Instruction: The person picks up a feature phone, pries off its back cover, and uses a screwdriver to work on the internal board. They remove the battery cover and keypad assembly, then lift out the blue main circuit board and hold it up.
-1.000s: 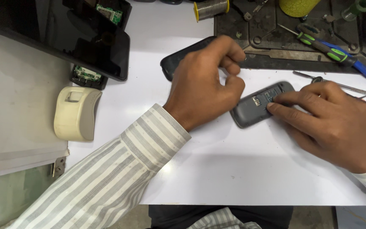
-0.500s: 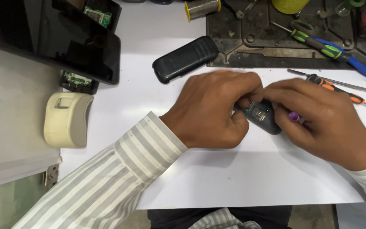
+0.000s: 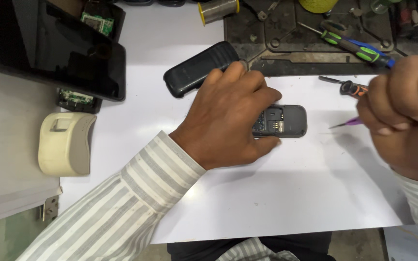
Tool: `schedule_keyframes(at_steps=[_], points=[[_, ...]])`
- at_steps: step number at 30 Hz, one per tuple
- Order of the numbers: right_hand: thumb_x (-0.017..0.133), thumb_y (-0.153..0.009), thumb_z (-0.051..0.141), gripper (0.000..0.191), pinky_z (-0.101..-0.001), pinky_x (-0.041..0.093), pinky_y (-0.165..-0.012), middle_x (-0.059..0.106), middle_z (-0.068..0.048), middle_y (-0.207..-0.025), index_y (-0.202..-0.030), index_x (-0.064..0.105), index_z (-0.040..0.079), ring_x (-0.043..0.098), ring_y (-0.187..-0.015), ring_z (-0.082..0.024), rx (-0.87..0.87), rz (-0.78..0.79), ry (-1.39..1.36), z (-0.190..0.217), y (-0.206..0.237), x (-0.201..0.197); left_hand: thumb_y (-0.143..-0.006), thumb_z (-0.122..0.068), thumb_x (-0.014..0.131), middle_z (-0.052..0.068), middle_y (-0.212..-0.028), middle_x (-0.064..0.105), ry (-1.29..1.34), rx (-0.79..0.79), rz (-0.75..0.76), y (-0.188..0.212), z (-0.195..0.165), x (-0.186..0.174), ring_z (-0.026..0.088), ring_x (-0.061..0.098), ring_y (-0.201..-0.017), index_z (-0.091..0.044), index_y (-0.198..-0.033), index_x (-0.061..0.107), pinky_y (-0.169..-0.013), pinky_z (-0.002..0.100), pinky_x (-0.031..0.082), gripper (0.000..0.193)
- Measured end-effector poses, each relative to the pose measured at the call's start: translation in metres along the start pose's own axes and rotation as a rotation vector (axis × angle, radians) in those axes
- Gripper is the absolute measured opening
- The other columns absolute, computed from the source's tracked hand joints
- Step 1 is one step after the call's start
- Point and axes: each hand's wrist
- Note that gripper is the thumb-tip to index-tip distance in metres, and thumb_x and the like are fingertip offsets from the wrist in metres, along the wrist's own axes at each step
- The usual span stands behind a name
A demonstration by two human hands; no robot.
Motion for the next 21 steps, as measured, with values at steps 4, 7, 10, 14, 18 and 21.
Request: schedule_keyframes(at_steps=[4,7,10,14,18,21], points=[[0.024,-0.118,0.04,0.058,-0.0291,0.022,-0.047,0.029,0.001,-0.054,-0.067,0.029,0.014,0.022,-0.049,-0.012,0.003,-0.001,0.052,0.003,0.005,0.047,-0.07,-0.035,0.089,0.005,-0.09,0.06,0.004,-0.038,0.034,-0.001,-0.002,-0.003,0.025,0.053,-0.091,-0.007,-0.101,0.077,-0.075,0.042,0.038,0.043],[0.02,-0.112,0.052,0.06,-0.0326,0.026,-0.047,0.03,-0.001,-0.05,-0.068,0.031,0.014,0.022,-0.049,-0.014,0.047,0.083,0.104,0.01,-0.002,0.073,-0.07,-0.034,0.089,0.005,-0.09,0.058,0.001,-0.062,0.025,0.0,-0.003,-0.006,0.025,0.053,-0.091,-0.008,-0.1,0.078,-0.076,0.042,0.039,0.041],[0.018,-0.113,0.052,0.063,-0.0355,0.027,-0.05,0.029,-0.002,-0.051,-0.066,0.03,0.012,0.02,-0.05,-0.015,0.063,0.049,0.116,0.009,-0.001,0.089,-0.07,-0.034,0.089,0.005,-0.089,0.057,0.006,-0.075,0.041,0.0,-0.003,-0.006,0.025,0.052,-0.09,-0.008,-0.1,0.078,-0.075,0.043,0.04,0.041],[0.02,-0.116,0.053,0.066,-0.0331,0.027,-0.045,0.029,-0.002,-0.049,-0.064,0.028,0.012,0.019,-0.05,-0.014,0.034,0.076,0.229,0.004,0.001,0.096,-0.07,-0.034,0.089,0.005,-0.087,0.056,0.022,-0.083,0.048,-0.001,-0.002,-0.006,0.025,0.052,-0.088,-0.008,-0.099,0.079,-0.075,0.043,0.042,0.041],[0.02,-0.115,0.052,0.065,-0.0324,0.025,-0.047,0.028,-0.001,-0.048,-0.064,0.028,0.012,0.018,-0.05,-0.014,0.025,0.08,0.273,0.002,-0.002,0.1,-0.069,-0.035,0.089,0.005,-0.086,0.056,0.026,-0.086,0.045,-0.001,-0.003,-0.006,0.025,0.051,-0.087,-0.007,-0.099,0.079,-0.075,0.042,0.042,0.041],[0.019,-0.115,0.052,0.065,-0.0321,0.025,-0.047,0.028,-0.001,-0.048,-0.064,0.028,0.012,0.018,-0.05,-0.013,0.03,0.076,0.263,0.002,-0.003,0.101,-0.07,-0.034,0.088,0.005,-0.085,0.056,0.03,-0.09,0.047,-0.002,-0.002,-0.005,0.024,0.051,-0.085,-0.007,-0.099,0.08,-0.074,0.042,0.043,0.041]])
Point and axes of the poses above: each hand's wrist, its own y-axis away from the middle knuckle, its own x-axis out of the palm, z = x × y
